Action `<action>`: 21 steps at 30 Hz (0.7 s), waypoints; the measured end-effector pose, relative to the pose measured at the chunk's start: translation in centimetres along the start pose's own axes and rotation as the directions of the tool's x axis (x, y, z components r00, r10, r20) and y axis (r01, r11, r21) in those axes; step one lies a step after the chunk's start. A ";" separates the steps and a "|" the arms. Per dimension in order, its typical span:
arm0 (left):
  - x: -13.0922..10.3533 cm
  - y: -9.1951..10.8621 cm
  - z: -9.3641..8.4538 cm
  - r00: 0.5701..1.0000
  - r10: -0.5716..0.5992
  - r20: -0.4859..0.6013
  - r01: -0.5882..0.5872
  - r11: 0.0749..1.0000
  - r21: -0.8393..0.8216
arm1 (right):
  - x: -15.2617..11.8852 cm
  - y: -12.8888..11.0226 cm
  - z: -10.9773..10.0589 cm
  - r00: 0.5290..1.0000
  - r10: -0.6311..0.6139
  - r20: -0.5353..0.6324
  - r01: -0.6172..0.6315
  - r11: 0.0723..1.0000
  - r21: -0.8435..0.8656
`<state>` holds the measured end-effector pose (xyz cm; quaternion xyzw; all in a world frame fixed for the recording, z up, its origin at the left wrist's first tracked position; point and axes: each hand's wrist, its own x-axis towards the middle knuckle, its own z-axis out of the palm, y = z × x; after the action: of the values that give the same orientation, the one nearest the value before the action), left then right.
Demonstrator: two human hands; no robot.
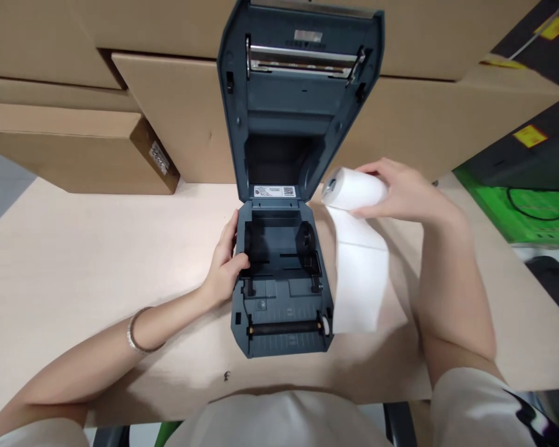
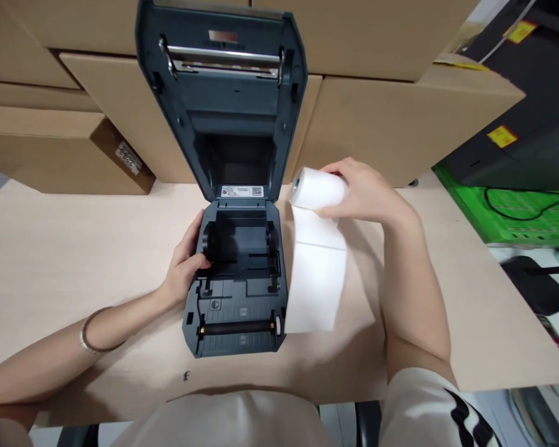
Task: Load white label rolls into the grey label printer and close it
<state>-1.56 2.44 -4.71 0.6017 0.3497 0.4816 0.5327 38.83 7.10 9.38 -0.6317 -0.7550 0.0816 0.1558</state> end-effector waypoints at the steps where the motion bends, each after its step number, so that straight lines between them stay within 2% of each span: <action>1: 0.0 0.1 0.0 1.000 -0.003 0.001 0.003 1.000 0.006 | 0.6 0.1 0.8 0.999 -0.006 0.032 0.006 1.000 -0.004; 5: 0.1 0.5 0.1 1.000 -0.007 -0.003 0.007 1.000 0.014 | 2.0 -0.4 3.8 0.992 -0.091 0.088 0.087 0.995 0.044; 8: 0.2 0.4 0.1 1.000 0.003 -0.010 -0.003 1.000 0.009 | 2.2 -0.7 5.3 0.980 -0.134 0.146 0.125 0.990 0.066; 11: 0.2 0.0 0.0 1.000 0.014 -0.006 -0.014 1.000 0.010 | 2.2 -0.7 6.0 0.962 -0.138 0.235 0.125 0.990 0.070; 14: 0.2 -0.3 0.0 1.000 0.022 -0.004 -0.022 1.000 0.013 | 2.0 -0.2 5.7 0.949 -0.128 0.287 0.105 0.990 0.093; 16: 0.2 -0.3 0.0 1.000 0.027 -0.005 -0.027 1.000 0.008 | 1.6 0.6 5.1 0.950 -0.076 0.304 0.057 0.996 0.072; 18: 0.2 -0.3 0.0 1.000 0.026 -0.002 -0.026 1.000 0.008 | 1.2 1.6 4.5 0.937 0.032 0.348 -0.035 0.999 0.001; 21: 0.2 -0.3 0.0 1.000 0.024 0.002 -0.024 1.000 0.009 | 1.2 2.7 4.4 0.879 0.180 0.441 -0.146 0.983 -0.109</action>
<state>-1.52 2.71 -4.93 0.6087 0.3442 0.4859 0.5243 39.66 9.09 4.55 -0.6621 -0.7172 0.2108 -0.0532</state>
